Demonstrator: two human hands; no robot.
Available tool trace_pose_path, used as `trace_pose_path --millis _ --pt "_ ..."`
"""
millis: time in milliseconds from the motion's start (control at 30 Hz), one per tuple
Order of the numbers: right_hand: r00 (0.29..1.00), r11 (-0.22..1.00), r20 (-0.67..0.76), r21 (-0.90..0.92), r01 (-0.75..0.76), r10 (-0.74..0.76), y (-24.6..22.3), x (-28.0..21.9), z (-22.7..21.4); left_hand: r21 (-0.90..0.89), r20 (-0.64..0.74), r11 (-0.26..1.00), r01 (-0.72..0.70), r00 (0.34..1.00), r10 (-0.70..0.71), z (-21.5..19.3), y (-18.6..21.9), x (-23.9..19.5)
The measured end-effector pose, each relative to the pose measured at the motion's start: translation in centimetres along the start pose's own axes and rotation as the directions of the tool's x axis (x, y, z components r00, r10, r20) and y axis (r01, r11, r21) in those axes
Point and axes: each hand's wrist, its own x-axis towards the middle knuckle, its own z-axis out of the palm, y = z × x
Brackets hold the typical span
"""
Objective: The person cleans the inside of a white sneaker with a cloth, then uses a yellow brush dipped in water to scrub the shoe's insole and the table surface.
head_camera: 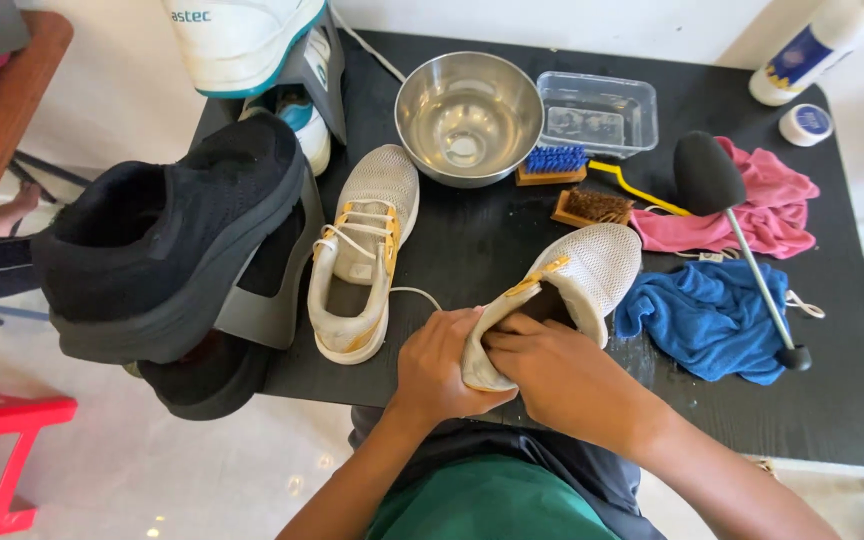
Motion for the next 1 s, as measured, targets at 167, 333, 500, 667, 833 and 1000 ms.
trace_pose_path --millis 167,333,500,667,833,1000 --pt "0.994 0.995 0.045 -0.013 -0.098 0.098 -0.5 0.7 0.3 -0.006 0.018 1.000 0.011 1.000 -0.011 0.2 -0.9 -0.7" --pt "0.984 0.986 0.069 -0.063 -0.157 0.161 -1.9 1.9 -1.6 -0.047 0.042 0.997 0.054 0.998 -0.052 0.0 -1.2 -0.9" --pt "0.978 0.985 0.116 0.001 -0.173 0.172 -2.8 2.1 -3.2 -0.067 0.081 0.993 0.099 0.992 -0.093 0.0 -1.5 -1.4" --pt "0.981 0.987 0.120 0.041 -0.157 0.152 -2.5 2.5 -3.7 -0.047 0.068 0.992 0.118 0.991 -0.115 -0.1 -1.3 -1.1" --pt "0.984 0.990 0.138 0.058 -0.125 0.116 -1.5 2.5 -3.9 -0.052 0.048 0.994 0.096 0.994 -0.094 -0.8 -0.9 -0.2" --pt "0.997 0.989 0.064 0.147 0.027 -0.037 0.7 2.9 -4.5 -0.045 0.231 0.990 0.137 0.965 -0.123 -1.2 -0.7 0.5"
